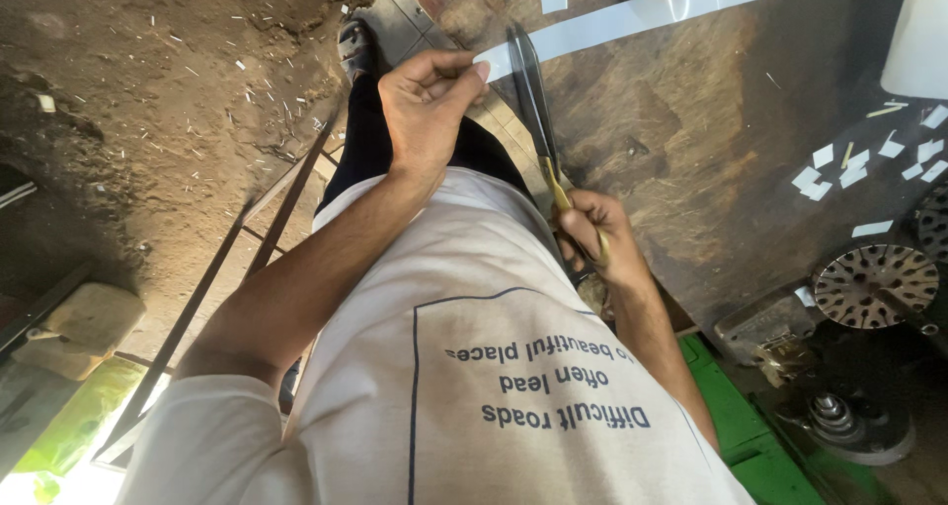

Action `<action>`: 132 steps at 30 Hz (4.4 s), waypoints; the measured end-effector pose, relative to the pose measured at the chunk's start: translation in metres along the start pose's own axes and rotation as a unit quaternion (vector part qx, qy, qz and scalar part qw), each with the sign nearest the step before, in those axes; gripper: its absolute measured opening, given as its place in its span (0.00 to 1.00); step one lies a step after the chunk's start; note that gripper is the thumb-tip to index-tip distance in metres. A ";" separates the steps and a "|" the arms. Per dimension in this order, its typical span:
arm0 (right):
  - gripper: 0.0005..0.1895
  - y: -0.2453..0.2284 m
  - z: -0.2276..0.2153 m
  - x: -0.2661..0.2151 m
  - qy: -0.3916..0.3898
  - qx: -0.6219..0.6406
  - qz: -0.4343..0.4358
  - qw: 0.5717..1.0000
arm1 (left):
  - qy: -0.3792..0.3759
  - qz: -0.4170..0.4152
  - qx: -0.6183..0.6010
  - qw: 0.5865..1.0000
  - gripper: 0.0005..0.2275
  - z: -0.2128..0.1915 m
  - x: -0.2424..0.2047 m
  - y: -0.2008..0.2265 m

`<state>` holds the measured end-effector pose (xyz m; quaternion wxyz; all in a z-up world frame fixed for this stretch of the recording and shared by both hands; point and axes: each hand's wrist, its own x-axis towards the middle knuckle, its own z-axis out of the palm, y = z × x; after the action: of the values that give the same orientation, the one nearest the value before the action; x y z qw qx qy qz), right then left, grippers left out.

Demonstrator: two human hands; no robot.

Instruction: The person uses scissors to cut small rectangular pieces from a white plastic sheet. They also handle a metal gear-like object, placing small cut pieces into its slots. The person retrieves a roll of white plastic, cuts a strip from it, and continues cutting it into smaller pieces.

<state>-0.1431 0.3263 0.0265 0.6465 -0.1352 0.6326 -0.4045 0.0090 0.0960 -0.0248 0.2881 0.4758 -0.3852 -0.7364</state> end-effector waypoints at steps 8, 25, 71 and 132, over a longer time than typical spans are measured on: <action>0.25 0.013 -0.010 -0.034 -0.054 0.004 -0.087 0.995 | -0.009 -0.007 -0.031 0.999 0.06 0.004 0.005 0.008; 0.17 -0.016 0.028 -0.004 0.007 0.003 0.010 1.000 | -0.011 0.001 -0.019 1.000 0.06 0.007 0.005 0.010; 0.42 -0.027 0.030 0.001 0.061 0.095 -0.116 0.987 | -0.106 0.044 0.103 0.988 0.08 0.018 0.052 0.048; 0.24 -0.030 0.051 -0.059 0.644 -0.328 -0.100 0.684 | -0.445 -0.081 0.132 0.882 0.09 0.096 -0.005 0.075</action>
<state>-0.0991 0.3312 0.0973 -0.0498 -0.1078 0.9681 -0.2208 -0.0737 0.0878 0.0647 -0.0398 0.1613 -0.5264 -0.8338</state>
